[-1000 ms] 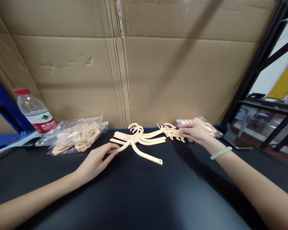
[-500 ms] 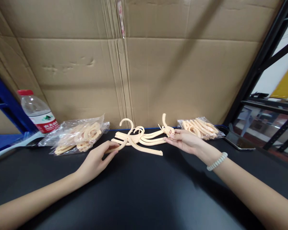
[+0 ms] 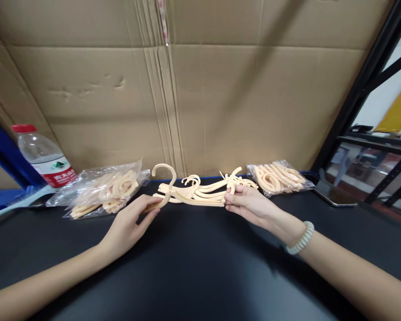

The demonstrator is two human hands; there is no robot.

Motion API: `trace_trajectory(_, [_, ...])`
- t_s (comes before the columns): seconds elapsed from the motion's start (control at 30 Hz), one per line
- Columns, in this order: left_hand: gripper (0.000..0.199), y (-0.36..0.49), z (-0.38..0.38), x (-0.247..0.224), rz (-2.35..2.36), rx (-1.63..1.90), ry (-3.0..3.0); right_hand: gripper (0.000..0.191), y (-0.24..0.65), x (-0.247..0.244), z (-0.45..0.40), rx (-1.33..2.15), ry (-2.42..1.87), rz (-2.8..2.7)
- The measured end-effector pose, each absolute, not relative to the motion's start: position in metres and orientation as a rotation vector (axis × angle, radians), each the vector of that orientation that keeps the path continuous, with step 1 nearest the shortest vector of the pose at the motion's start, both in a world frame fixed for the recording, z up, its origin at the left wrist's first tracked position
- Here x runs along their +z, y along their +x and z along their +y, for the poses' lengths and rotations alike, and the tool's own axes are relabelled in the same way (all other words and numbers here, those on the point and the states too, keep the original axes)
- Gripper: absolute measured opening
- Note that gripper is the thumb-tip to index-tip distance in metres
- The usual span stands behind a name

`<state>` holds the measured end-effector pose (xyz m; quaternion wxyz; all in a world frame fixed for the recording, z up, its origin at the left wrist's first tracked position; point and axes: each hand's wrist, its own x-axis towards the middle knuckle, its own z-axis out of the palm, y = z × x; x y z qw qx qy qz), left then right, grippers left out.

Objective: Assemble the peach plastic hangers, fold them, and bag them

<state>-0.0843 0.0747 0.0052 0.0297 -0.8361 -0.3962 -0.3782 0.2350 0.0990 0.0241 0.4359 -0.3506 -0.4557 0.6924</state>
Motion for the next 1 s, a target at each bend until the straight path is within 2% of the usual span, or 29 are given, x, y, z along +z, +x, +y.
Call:
trace_trajectory(0.27, [0.017,-0.086,0.075,0.004,-1.212,-1.172,-2.580,0.021,0.242,0.025,0.101,1.784,-0.815,-1.182])
trace_trajectory(0.6, [0.018,-0.085,0.073,0.006,-1.151,-1.170,-2.604,0.023,0.240,0.029,0.096,1.911,-0.894,-1.178])
trace_trajectory(1.0, [0.018,-0.084,0.073,0.006,-1.155,-1.180,-2.620,0.032,0.229,0.018,0.095,1.650,-0.887,-1.279])
